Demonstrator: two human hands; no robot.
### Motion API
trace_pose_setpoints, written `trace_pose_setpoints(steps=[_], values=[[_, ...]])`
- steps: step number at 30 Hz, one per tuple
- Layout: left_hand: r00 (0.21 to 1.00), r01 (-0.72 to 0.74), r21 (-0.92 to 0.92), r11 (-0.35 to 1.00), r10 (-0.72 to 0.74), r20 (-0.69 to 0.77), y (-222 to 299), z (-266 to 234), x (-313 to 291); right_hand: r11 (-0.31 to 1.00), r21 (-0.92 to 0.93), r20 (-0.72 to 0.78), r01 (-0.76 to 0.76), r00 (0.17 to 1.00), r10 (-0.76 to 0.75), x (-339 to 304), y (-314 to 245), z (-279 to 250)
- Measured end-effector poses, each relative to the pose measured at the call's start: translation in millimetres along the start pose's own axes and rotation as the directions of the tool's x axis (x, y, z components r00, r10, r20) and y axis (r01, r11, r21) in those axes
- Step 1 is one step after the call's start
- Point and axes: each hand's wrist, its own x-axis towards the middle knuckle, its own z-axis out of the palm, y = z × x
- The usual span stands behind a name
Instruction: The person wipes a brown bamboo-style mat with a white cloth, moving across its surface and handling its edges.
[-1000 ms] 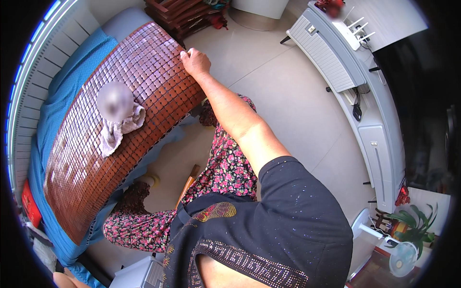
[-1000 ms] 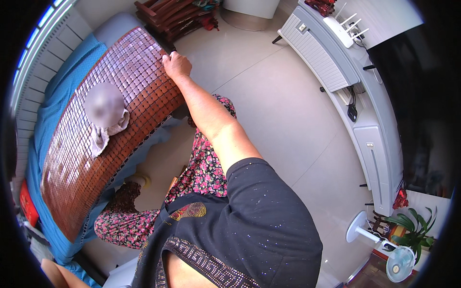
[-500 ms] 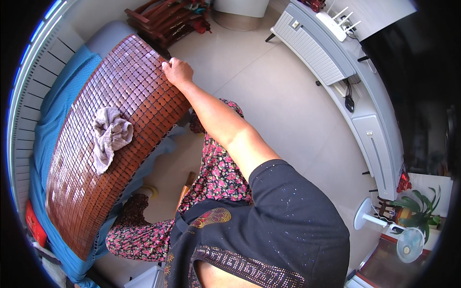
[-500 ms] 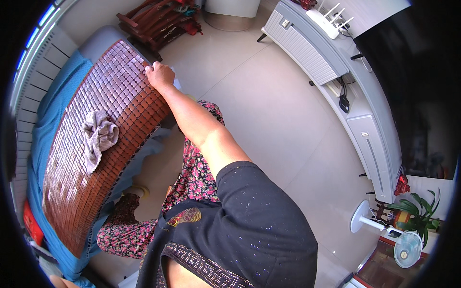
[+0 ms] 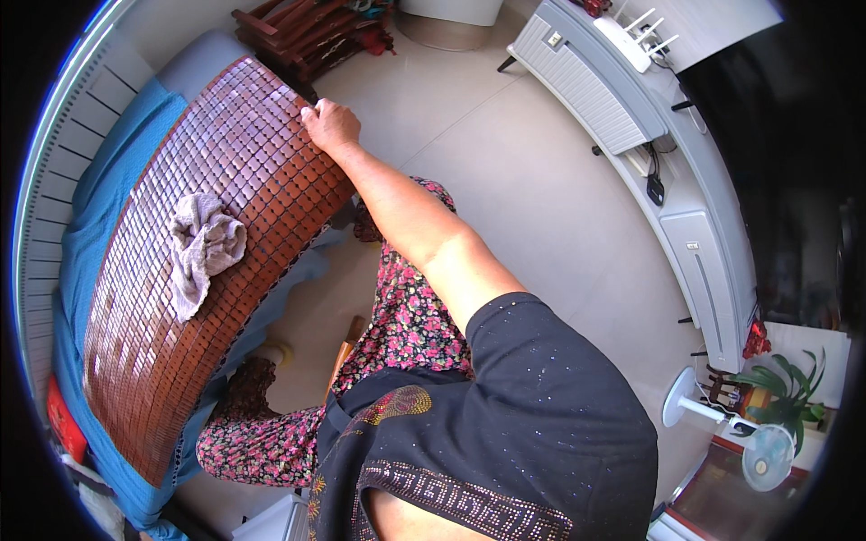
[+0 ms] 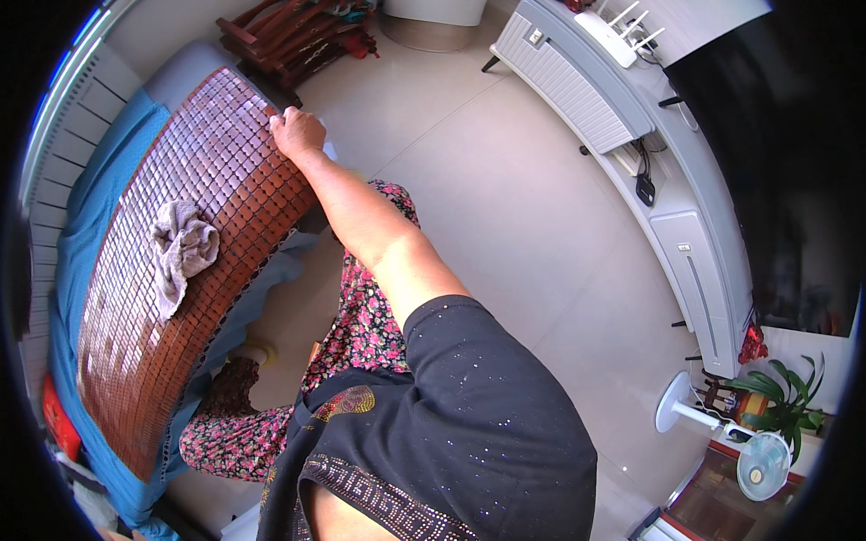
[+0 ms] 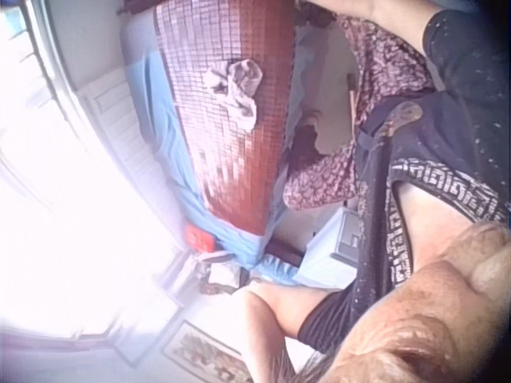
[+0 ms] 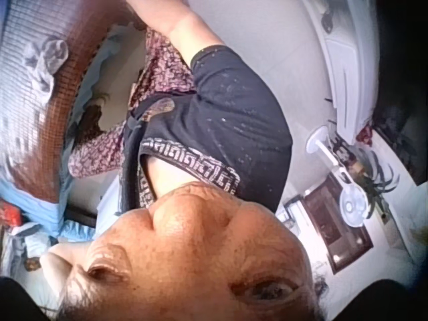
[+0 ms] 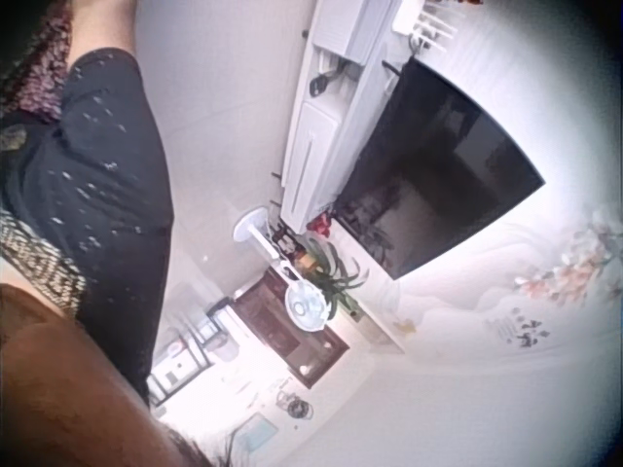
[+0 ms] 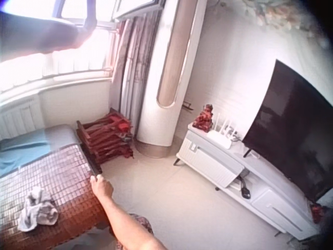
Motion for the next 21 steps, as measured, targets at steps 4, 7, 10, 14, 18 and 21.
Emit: trace_pose_setpoints(steps=[4,7,10,14,18,21], values=[[1.0,-0.002,-0.01,1.0,0.002,0.005,1.0,-1.3,0.9,1.0,0.004,0.013,0.001,1.0,-0.001,-0.2,3.1,-3.2],[1.0,-0.008,-0.012,1.0,0.008,0.005,3.4,-0.4,0.5,1.0,0.005,0.02,-0.001,1.0,0.0,-0.7,3.7,-2.8],[1.0,-0.012,-0.011,1.0,0.012,0.004,2.9,-0.5,0.7,1.0,0.008,0.031,-0.008,0.999,0.008,0.5,4.4,-3.2],[1.0,-0.005,-0.019,1.0,0.005,0.005,1.7,-1.5,0.2,1.0,0.016,0.032,0.007,0.999,-0.008,-1.6,2.1,-2.3],[1.0,-0.009,-0.024,1.0,0.009,0.019,2.9,0.4,3.4,1.0,0.027,0.016,0.002,1.0,-0.002,-1.8,10.0,-1.6],[1.0,-0.016,0.001,1.0,0.016,0.019,3.4,0.9,4.9,0.997,0.069,-0.001,0.02,1.0,-0.02,-1.9,5.5,2.2]])
